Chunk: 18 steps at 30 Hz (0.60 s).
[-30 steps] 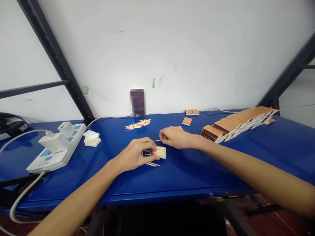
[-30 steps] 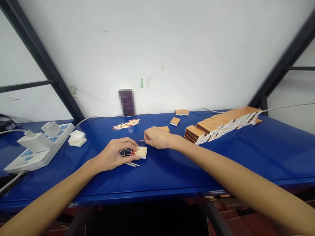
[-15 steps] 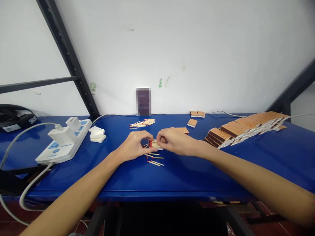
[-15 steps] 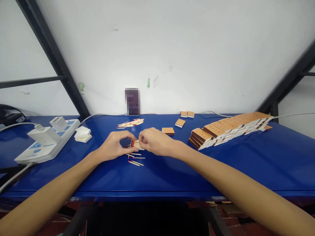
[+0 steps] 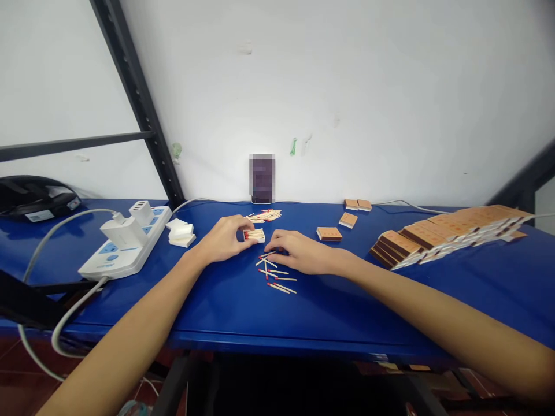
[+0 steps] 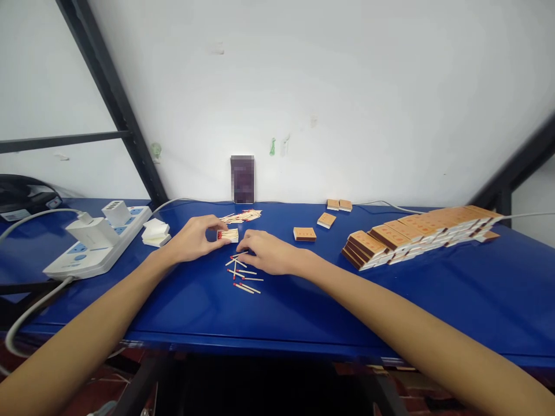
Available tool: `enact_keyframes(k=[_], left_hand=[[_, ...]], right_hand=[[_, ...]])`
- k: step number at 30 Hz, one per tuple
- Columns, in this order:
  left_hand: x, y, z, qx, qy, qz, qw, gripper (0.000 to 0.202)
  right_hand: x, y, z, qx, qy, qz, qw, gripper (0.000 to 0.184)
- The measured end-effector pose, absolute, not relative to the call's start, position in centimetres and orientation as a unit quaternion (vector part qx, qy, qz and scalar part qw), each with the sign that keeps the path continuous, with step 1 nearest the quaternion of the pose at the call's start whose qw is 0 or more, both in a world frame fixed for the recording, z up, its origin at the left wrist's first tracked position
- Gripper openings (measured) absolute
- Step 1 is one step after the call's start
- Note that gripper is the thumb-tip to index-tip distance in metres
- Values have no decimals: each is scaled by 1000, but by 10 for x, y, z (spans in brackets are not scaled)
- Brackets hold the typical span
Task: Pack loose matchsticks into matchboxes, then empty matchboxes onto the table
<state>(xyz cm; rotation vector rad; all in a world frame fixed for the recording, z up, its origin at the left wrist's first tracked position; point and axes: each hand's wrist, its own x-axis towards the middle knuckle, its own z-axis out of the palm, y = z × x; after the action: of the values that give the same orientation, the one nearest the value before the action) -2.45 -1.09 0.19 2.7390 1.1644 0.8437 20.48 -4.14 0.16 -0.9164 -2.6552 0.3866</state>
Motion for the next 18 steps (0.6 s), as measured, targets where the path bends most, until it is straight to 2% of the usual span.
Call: enact_keyframes(k=[6,14,18], left_hand=[[-25,-12,1,897,358,258,17,18],[-24,-14,1,902,352,247,45,23],[-20,-16,0,905,345,240,65,24]], right_hand=[[196,-38,12,-306,-933,153,115,25],[198,-43,18,-352,-910,204,75,12],[207,-46,18,-346,-930,116,38,9]])
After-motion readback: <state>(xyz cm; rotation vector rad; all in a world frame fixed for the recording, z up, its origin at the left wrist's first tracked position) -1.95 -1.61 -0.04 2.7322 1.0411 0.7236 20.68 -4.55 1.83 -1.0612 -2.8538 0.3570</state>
